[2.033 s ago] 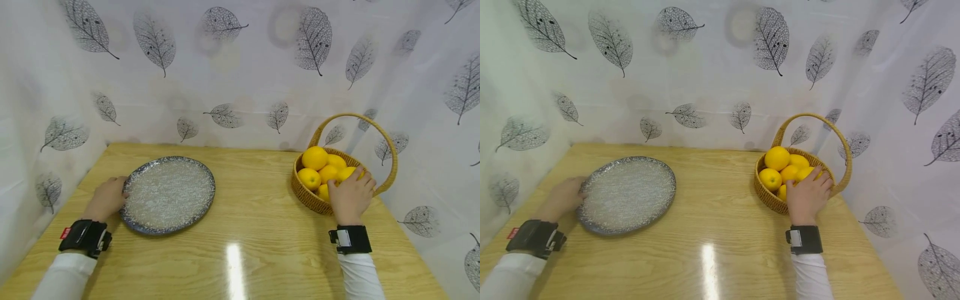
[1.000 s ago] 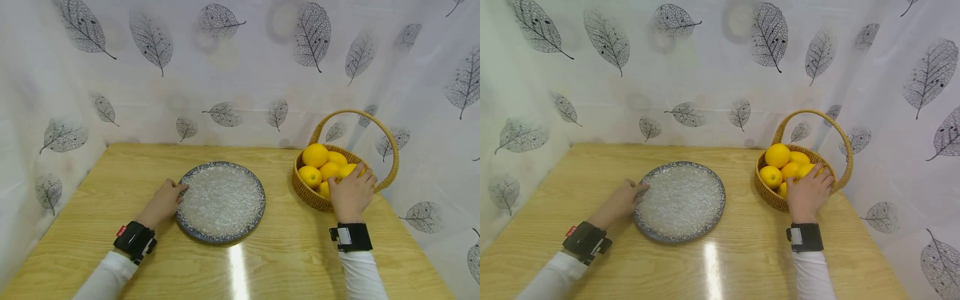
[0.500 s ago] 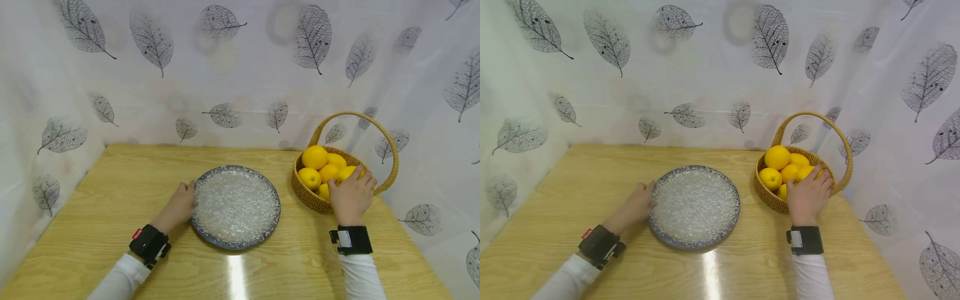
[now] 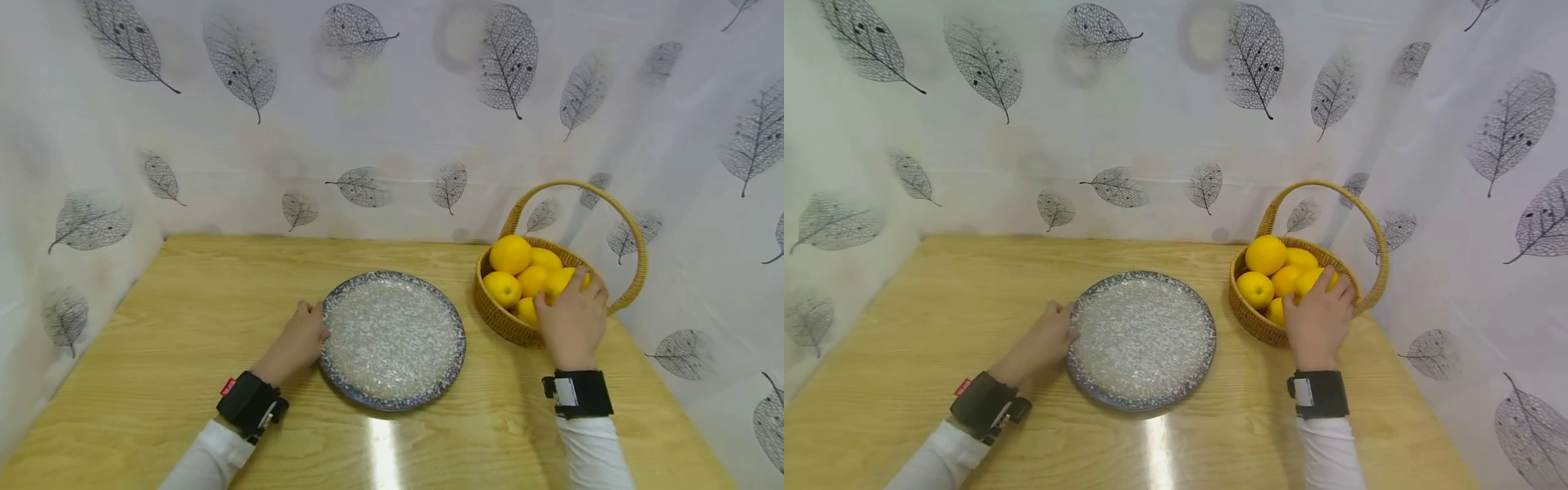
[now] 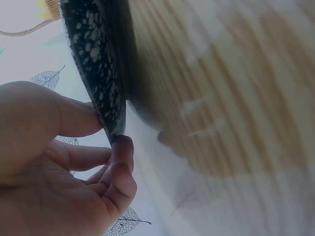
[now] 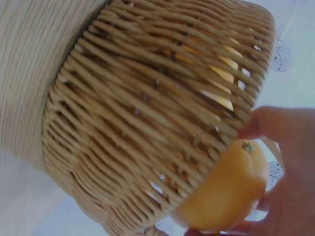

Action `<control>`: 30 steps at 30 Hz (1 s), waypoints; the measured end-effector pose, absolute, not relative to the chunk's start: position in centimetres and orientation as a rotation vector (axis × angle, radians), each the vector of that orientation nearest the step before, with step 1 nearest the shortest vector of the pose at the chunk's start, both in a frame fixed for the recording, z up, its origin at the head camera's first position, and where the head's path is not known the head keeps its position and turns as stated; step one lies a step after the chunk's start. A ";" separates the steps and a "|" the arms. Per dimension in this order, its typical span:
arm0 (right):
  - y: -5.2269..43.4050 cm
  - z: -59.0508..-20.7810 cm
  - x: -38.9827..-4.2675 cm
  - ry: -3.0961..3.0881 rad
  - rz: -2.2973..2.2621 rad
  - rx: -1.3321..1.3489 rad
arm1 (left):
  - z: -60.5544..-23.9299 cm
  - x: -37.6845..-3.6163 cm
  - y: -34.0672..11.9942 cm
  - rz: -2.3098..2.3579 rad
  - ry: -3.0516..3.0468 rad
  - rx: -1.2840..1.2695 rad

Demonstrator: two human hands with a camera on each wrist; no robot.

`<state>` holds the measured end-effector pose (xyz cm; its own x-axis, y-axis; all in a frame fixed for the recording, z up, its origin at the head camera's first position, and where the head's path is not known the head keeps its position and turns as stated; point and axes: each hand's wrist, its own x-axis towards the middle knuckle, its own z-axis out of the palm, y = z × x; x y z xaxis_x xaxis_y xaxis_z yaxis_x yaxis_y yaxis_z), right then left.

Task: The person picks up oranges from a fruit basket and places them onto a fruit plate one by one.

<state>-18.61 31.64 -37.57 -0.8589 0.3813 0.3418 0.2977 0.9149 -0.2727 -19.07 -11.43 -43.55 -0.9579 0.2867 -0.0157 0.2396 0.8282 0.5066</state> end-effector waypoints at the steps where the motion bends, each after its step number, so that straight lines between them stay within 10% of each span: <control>1: 31.7 -37.4 -18.6 -2.680 0.304 -0.470 | -43.5 -19.1 -11.5 0.797 2.913 0.408; 14: 29.9 -36.0 -18.5 -2.560 0.364 -0.313 | -43.5 -19.0 -11.7 0.828 2.900 0.397; 30: 14.6 -36.2 -22.5 -2.774 0.647 0.137 | -42.8 -18.6 -11.4 0.783 2.963 0.405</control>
